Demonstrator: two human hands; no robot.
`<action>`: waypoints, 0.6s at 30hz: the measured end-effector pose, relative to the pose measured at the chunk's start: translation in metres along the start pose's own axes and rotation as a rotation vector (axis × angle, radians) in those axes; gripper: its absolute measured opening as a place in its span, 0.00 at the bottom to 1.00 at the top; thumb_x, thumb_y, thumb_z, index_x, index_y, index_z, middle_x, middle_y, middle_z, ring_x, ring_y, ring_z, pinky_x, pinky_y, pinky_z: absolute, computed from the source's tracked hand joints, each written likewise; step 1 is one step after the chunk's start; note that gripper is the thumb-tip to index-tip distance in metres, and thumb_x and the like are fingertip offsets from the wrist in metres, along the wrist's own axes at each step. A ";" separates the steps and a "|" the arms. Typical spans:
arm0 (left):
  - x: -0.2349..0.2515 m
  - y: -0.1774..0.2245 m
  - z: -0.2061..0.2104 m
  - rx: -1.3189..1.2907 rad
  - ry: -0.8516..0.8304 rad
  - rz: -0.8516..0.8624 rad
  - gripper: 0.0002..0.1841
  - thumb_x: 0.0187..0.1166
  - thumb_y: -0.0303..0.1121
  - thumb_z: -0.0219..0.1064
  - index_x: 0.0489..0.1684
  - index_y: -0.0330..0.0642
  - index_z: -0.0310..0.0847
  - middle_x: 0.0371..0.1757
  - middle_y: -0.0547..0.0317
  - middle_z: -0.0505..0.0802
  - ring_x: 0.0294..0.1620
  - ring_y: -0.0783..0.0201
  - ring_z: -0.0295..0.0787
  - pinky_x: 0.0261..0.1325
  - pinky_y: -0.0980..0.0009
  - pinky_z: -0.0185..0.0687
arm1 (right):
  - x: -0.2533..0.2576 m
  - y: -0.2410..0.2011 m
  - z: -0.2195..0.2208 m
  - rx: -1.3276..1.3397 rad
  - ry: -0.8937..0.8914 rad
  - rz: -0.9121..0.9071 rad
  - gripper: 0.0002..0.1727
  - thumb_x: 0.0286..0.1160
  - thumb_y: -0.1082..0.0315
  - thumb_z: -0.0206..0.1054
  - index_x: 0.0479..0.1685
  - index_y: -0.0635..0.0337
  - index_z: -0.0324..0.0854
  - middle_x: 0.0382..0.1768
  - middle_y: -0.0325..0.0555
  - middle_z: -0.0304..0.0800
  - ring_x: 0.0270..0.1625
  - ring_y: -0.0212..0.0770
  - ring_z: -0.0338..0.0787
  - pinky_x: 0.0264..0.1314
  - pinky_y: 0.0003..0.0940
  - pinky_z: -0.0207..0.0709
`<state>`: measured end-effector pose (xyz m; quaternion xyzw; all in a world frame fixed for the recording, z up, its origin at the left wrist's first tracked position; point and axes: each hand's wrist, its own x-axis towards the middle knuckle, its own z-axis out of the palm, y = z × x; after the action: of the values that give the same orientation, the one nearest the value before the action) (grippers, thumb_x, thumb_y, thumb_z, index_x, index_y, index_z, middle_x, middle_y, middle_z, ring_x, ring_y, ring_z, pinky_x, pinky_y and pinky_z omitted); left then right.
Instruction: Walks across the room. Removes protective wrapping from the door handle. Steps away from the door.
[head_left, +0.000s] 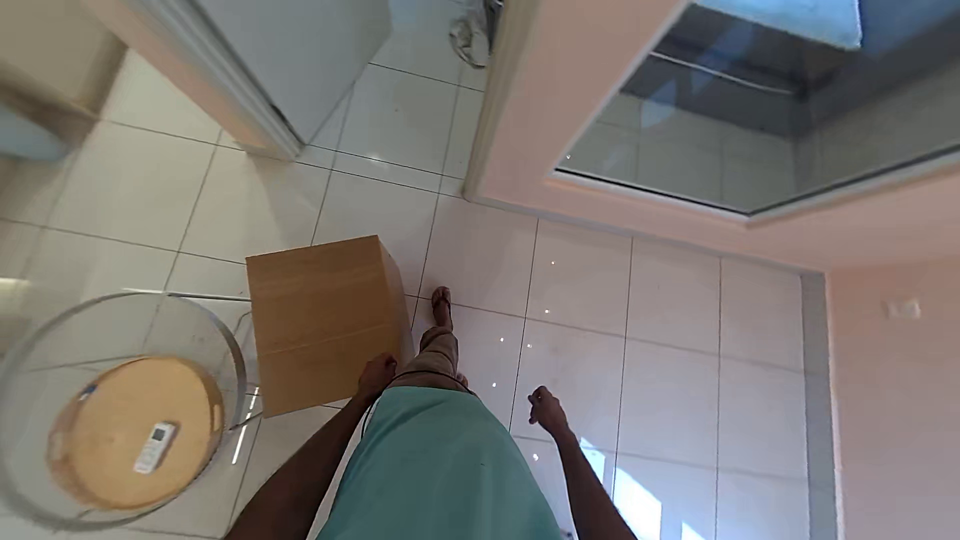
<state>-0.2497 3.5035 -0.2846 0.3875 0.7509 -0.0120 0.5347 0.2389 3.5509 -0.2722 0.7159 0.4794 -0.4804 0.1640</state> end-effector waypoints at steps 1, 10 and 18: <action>0.011 0.006 -0.006 -0.045 0.011 -0.019 0.16 0.89 0.40 0.58 0.62 0.41 0.85 0.58 0.43 0.93 0.64 0.44 0.89 0.68 0.38 0.80 | 0.015 -0.024 -0.007 -0.069 -0.051 -0.047 0.20 0.91 0.50 0.54 0.61 0.57 0.80 0.32 0.49 0.93 0.34 0.50 0.95 0.42 0.56 0.88; 0.112 0.093 -0.155 -0.377 0.071 0.010 0.15 0.87 0.31 0.58 0.64 0.37 0.83 0.55 0.43 0.93 0.54 0.48 0.93 0.63 0.46 0.86 | 0.143 -0.266 -0.194 -0.441 -0.049 -0.177 0.38 0.81 0.28 0.54 0.46 0.55 0.92 0.40 0.55 0.95 0.42 0.58 0.93 0.49 0.68 0.82; 0.182 0.125 -0.287 -0.684 0.294 -0.123 0.14 0.88 0.30 0.56 0.63 0.33 0.81 0.52 0.42 0.92 0.50 0.51 0.93 0.59 0.51 0.88 | 0.236 -0.534 -0.256 -0.334 0.063 -0.421 0.26 0.90 0.45 0.52 0.55 0.59 0.84 0.42 0.52 0.93 0.47 0.52 0.93 0.54 0.58 0.84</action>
<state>-0.4269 3.8182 -0.2597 0.1384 0.8020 0.2633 0.5181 -0.0574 4.1140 -0.2271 0.5781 0.6950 -0.3958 0.1615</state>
